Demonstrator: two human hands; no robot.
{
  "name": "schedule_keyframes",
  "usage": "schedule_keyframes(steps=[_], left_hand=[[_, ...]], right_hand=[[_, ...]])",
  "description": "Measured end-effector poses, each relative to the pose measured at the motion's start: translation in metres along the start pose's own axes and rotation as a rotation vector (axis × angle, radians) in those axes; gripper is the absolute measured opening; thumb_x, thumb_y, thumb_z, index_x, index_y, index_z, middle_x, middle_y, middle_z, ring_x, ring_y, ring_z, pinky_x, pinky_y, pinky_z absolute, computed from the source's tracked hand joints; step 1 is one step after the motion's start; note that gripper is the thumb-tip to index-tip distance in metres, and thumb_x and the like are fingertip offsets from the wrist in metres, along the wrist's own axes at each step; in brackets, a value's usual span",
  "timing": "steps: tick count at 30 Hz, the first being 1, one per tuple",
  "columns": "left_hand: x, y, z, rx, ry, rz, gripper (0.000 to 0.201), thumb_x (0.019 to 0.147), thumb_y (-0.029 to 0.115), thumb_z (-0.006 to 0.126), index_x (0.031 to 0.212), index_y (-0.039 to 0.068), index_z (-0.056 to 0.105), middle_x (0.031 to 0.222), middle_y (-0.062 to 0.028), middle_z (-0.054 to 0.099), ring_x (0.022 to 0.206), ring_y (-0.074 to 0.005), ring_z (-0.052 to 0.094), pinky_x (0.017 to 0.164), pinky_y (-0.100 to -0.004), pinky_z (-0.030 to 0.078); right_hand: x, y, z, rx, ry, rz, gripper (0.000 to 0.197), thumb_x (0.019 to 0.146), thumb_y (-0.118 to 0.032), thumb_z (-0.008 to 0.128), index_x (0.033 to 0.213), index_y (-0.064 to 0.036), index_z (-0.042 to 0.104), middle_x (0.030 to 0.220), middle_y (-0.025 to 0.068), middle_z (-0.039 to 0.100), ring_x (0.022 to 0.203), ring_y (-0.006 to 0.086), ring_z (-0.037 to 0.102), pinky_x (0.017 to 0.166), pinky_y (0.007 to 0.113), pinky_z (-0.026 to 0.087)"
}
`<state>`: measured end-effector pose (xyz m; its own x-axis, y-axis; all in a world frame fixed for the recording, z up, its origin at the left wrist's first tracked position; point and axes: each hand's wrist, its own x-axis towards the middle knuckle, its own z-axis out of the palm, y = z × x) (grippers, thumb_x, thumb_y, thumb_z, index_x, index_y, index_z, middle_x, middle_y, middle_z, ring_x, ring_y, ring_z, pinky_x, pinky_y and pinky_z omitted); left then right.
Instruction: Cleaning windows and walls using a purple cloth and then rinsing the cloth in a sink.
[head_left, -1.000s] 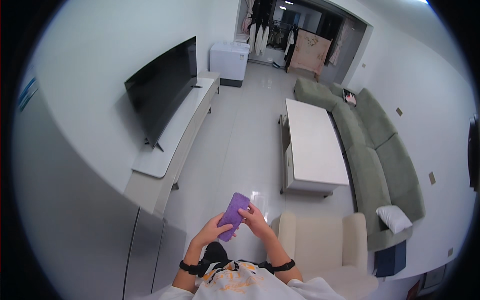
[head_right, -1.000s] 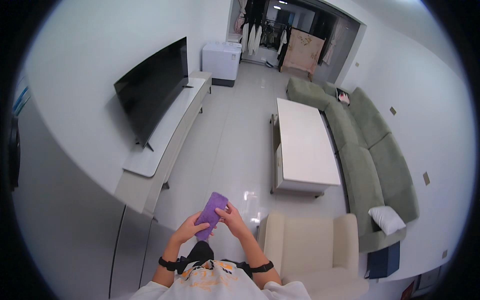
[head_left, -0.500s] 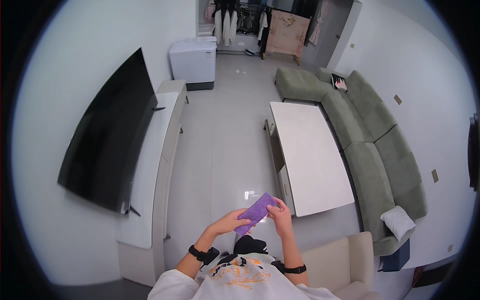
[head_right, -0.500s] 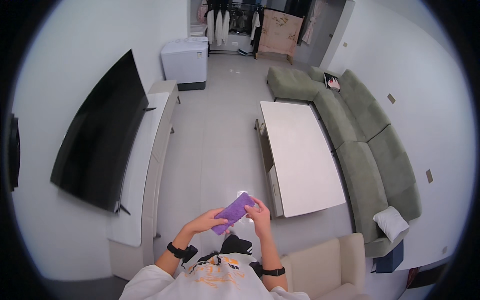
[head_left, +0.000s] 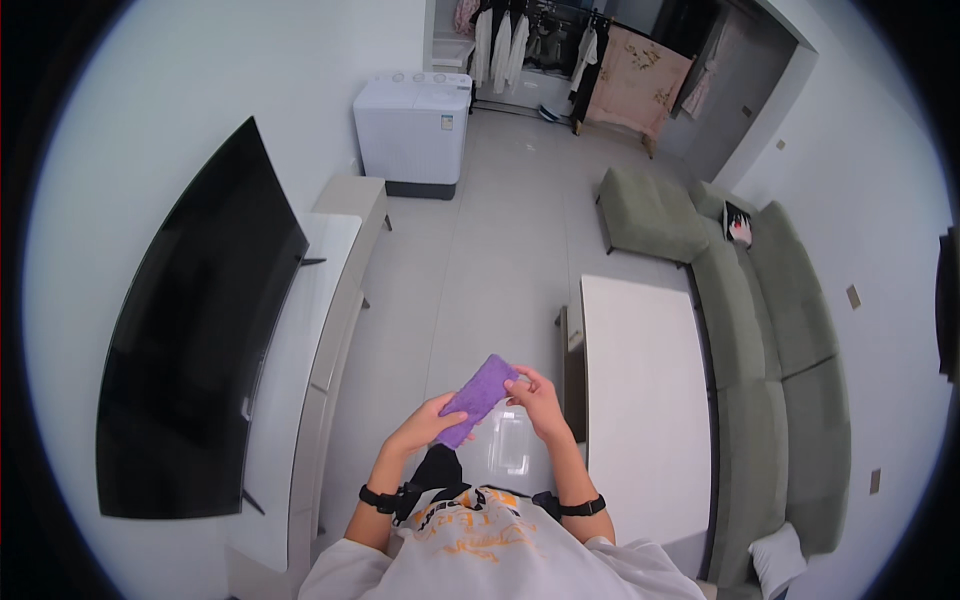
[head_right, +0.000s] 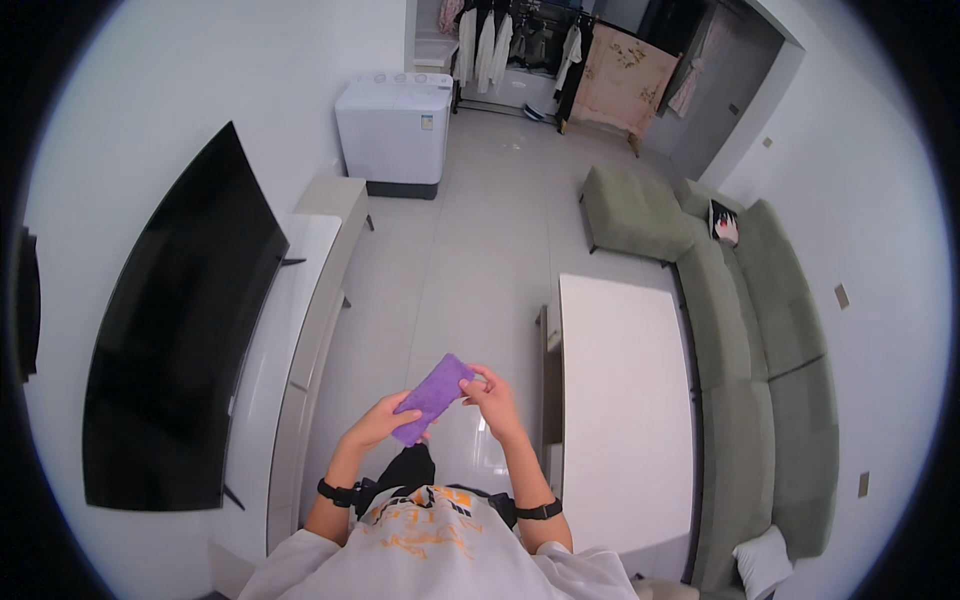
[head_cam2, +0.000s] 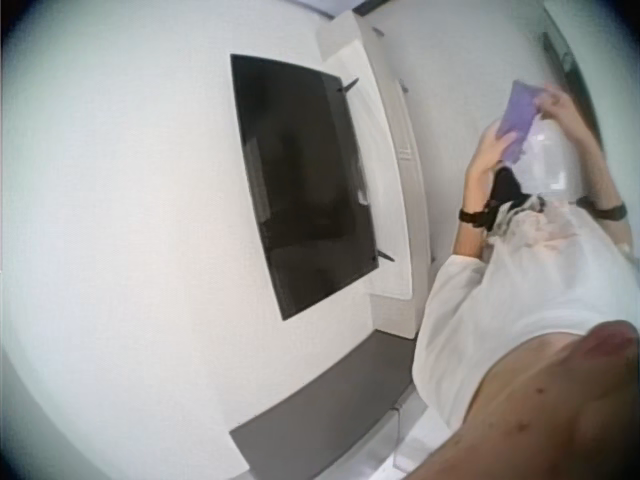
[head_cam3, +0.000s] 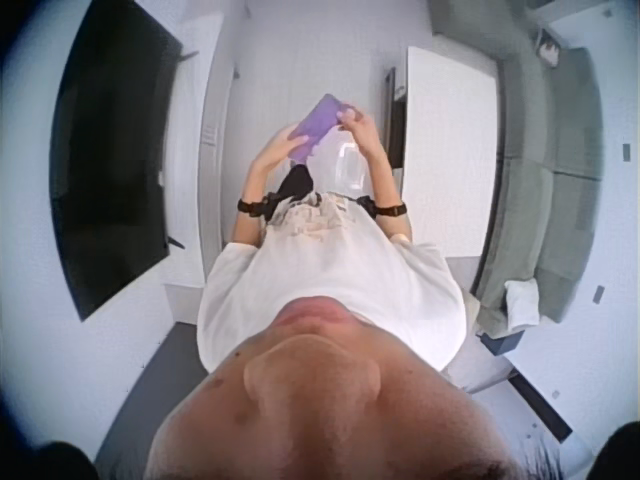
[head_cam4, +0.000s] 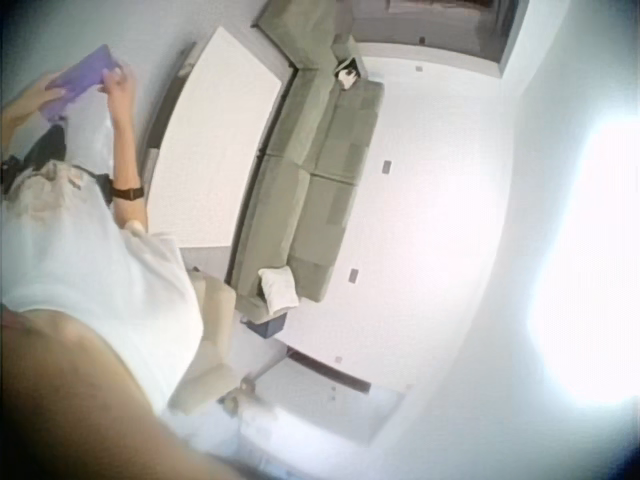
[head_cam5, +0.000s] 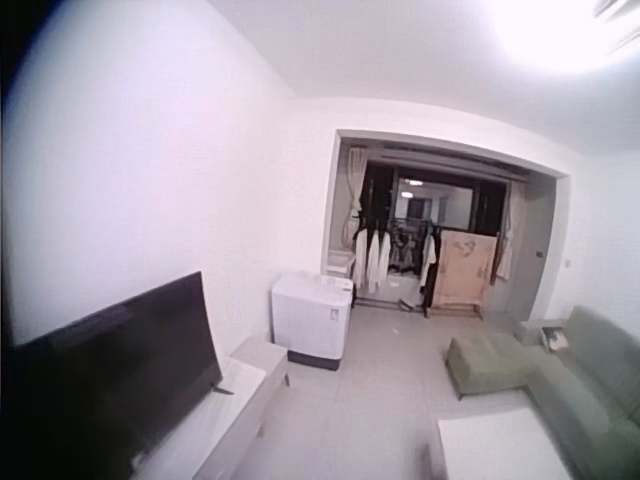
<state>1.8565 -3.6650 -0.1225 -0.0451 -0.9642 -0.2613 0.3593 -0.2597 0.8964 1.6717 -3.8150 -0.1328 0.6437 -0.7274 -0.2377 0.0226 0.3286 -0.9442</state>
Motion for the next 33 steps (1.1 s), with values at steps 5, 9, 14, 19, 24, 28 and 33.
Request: schedule_keyframes(steps=[5, 9, 14, 19, 24, 28, 33], left_hand=[[0.136, 0.051, -0.089, 0.090, -0.182, -0.135, 0.038, 0.094, 0.019, 0.060, 0.125, -0.001, 0.049, 0.099, -0.0066, 0.064, 0.077, -0.0145, 0.065, 0.069, -0.0290, 0.056], [0.274, 0.096, -0.117, 0.075, -0.224, -0.241, 0.041, 0.093, 0.023, 0.061, 0.126, 0.001, 0.050, 0.098, -0.0046, 0.063, 0.077, -0.0148, 0.065, 0.070, -0.0297, 0.054], [0.429, 0.159, -0.127, 0.054, -0.307, -0.250, 0.044, 0.093, 0.026, 0.060, 0.129, 0.003, 0.048, 0.106, -0.0045, 0.061, 0.087, -0.0140, 0.062, 0.077, -0.0290, 0.052], [0.576, 0.192, -0.156, 0.063, -0.172, -0.149, 0.050, 0.094, 0.029, 0.059, 0.135, 0.005, 0.044, 0.118, -0.0049, 0.056, 0.109, -0.0109, 0.051, 0.093, -0.0270, 0.041], [0.701, 0.239, -0.234, -0.209, 0.166, -0.001, 0.033, 0.096, 0.020, 0.054, 0.124, 0.004, 0.056, 0.113, -0.0046, 0.059, 0.102, -0.0115, 0.054, 0.089, -0.0250, 0.043], [0.777, 0.290, -0.307, -0.142, 0.283, 0.229, 0.041, 0.090, 0.010, 0.058, 0.130, 0.006, 0.051, 0.113, -0.0062, 0.058, 0.099, -0.0136, 0.055, 0.088, -0.0261, 0.044], [0.891, 0.365, -0.393, -0.179, 0.239, 0.184, 0.051, 0.087, 0.007, 0.062, 0.135, 0.008, 0.044, 0.117, -0.0074, 0.056, 0.105, -0.0153, 0.055, 0.092, -0.0292, 0.044]], right_hand=[[0.148, -0.007, -0.028, -0.081, -0.041, 0.001, 0.034, 0.089, -0.014, 0.066, 0.119, -0.0012, 0.057, 0.086, 0.0058, 0.069, 0.077, 0.0122, 0.065, 0.066, 0.026, 0.050], [0.247, -0.043, -0.068, -0.076, 0.127, 0.015, 0.035, 0.089, -0.015, 0.065, 0.120, -0.0005, 0.057, 0.083, 0.0060, 0.068, 0.072, 0.0143, 0.066, 0.063, 0.026, 0.052], [0.357, -0.107, -0.130, 0.019, 0.330, 0.015, 0.034, 0.090, -0.016, 0.065, 0.118, 0.0009, 0.054, 0.082, 0.0098, 0.067, 0.060, 0.0168, 0.065, 0.055, 0.026, 0.054], [0.489, -0.148, -0.183, 0.072, 0.359, 0.134, 0.029, 0.089, -0.018, 0.064, 0.112, -0.0020, 0.057, 0.091, 0.0067, 0.065, 0.073, 0.0145, 0.065, 0.059, 0.027, 0.055], [0.669, -0.182, -0.208, 0.132, 0.219, 0.132, 0.025, 0.090, -0.015, 0.062, 0.113, -0.0051, 0.060, 0.102, 0.0057, 0.064, 0.094, 0.0174, 0.062, 0.079, 0.033, 0.056], [0.787, -0.241, -0.193, 0.396, -0.043, 0.139, 0.022, 0.091, -0.015, 0.058, 0.110, -0.0056, 0.060, 0.106, 0.0068, 0.064, 0.090, 0.0168, 0.062, 0.076, 0.031, 0.054], [0.952, -0.263, -0.204, 0.704, -0.268, 0.257, 0.033, 0.093, -0.026, 0.051, 0.119, -0.0075, 0.055, 0.105, 0.0038, 0.065, 0.078, 0.0166, 0.060, 0.066, 0.030, 0.046]])
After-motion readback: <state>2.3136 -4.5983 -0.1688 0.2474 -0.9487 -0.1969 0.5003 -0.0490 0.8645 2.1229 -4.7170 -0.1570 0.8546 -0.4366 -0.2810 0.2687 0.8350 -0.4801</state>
